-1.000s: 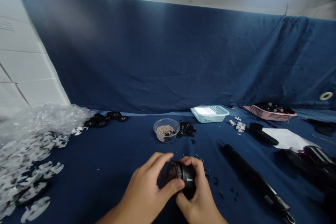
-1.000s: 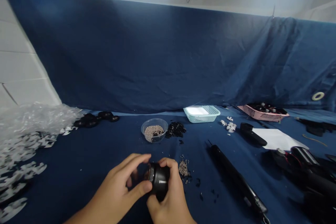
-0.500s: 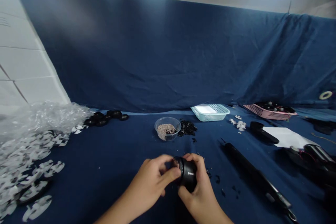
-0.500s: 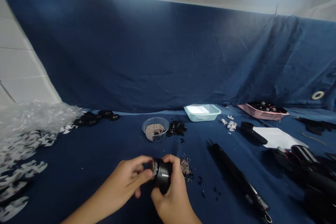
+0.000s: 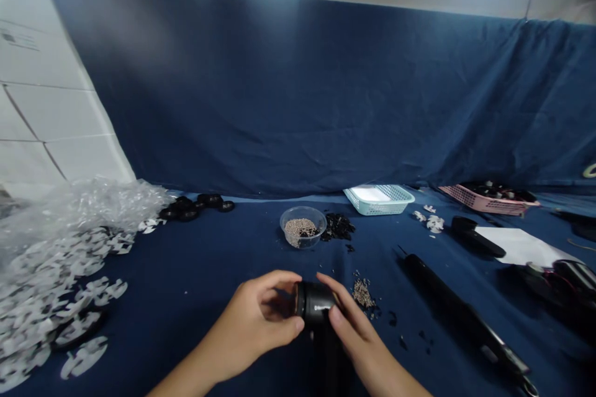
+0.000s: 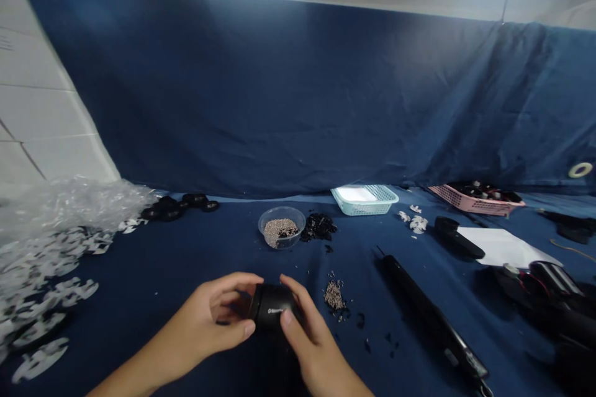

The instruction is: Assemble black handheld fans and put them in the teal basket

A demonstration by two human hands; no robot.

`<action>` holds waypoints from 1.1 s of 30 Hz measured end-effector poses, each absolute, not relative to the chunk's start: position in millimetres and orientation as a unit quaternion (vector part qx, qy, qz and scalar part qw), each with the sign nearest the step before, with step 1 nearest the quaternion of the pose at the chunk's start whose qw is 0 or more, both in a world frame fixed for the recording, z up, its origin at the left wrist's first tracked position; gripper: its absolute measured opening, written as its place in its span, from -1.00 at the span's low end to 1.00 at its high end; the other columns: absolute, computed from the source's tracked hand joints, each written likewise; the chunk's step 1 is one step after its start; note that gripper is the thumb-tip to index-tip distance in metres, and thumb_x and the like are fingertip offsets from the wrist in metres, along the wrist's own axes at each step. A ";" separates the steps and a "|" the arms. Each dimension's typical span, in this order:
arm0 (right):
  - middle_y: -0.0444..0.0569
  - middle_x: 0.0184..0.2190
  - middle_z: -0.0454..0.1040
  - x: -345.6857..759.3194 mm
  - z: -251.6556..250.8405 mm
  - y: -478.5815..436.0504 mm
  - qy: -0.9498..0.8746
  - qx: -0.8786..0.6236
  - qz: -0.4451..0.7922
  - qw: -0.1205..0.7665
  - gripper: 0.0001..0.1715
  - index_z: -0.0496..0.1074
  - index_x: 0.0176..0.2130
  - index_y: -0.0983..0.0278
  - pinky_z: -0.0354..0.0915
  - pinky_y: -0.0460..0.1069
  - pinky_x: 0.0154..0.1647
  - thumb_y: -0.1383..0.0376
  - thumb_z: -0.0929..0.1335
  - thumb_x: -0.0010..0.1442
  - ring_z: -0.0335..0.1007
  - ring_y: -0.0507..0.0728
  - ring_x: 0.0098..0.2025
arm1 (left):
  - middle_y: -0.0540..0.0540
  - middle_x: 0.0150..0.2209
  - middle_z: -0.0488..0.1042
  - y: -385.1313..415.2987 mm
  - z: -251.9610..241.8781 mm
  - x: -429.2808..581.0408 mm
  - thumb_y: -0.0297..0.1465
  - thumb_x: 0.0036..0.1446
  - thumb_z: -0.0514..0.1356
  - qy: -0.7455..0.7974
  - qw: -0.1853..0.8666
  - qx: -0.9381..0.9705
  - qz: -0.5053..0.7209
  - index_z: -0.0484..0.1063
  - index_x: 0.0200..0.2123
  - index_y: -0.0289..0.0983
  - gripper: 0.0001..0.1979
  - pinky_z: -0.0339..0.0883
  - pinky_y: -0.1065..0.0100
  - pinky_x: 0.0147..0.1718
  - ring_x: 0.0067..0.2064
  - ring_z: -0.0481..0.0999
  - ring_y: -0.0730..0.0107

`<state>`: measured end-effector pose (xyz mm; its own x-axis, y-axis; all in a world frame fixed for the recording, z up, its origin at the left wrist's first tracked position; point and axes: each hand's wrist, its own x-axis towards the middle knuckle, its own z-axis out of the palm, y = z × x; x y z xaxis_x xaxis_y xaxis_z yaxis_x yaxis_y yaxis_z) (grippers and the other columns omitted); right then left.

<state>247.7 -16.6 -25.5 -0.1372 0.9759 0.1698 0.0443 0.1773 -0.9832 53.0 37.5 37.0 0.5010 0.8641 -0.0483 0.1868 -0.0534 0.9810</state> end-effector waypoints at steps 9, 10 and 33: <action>0.23 0.08 0.34 243.0 -17.0 -18.0 -0.827 -0.344 -0.009 0.444 -0.39 0.14 0.19 0.23 0.42 0.12 -0.01 0.00 0.25 0.28 0.38 0.26 0.07 | 0.03 -0.61 0.39 21.0 16.0 58.3 0.06 0.04 0.17 0.465 0.636 0.532 0.310 0.38 -0.41 -0.30 -0.52 0.33 0.43 -0.70 -0.61 0.45 0.39; 0.24 0.03 0.38 244.4 -9.4 -18.4 -0.836 -0.333 -0.056 0.432 -0.43 0.21 0.14 0.26 0.45 0.10 -0.06 0.00 0.27 0.28 0.42 0.26 0.01 | 0.03 -0.60 0.41 19.7 15.9 58.6 0.08 0.01 0.19 0.484 0.648 0.506 0.300 0.36 -0.36 -0.28 -0.51 0.32 0.44 -0.72 -0.62 0.45 0.40; -0.01 0.09 0.36 239.1 -16.2 -24.0 -0.455 -0.474 0.445 0.609 -0.47 0.32 0.10 0.09 0.41 0.02 -0.08 -0.08 0.21 0.27 0.30 0.24 0.10 | -0.13 0.17 0.39 14.2 63.7 72.2 -0.20 -0.10 0.39 0.447 0.412 0.753 0.253 0.28 0.20 -0.01 -0.25 0.37 0.05 0.00 -0.03 0.51 0.00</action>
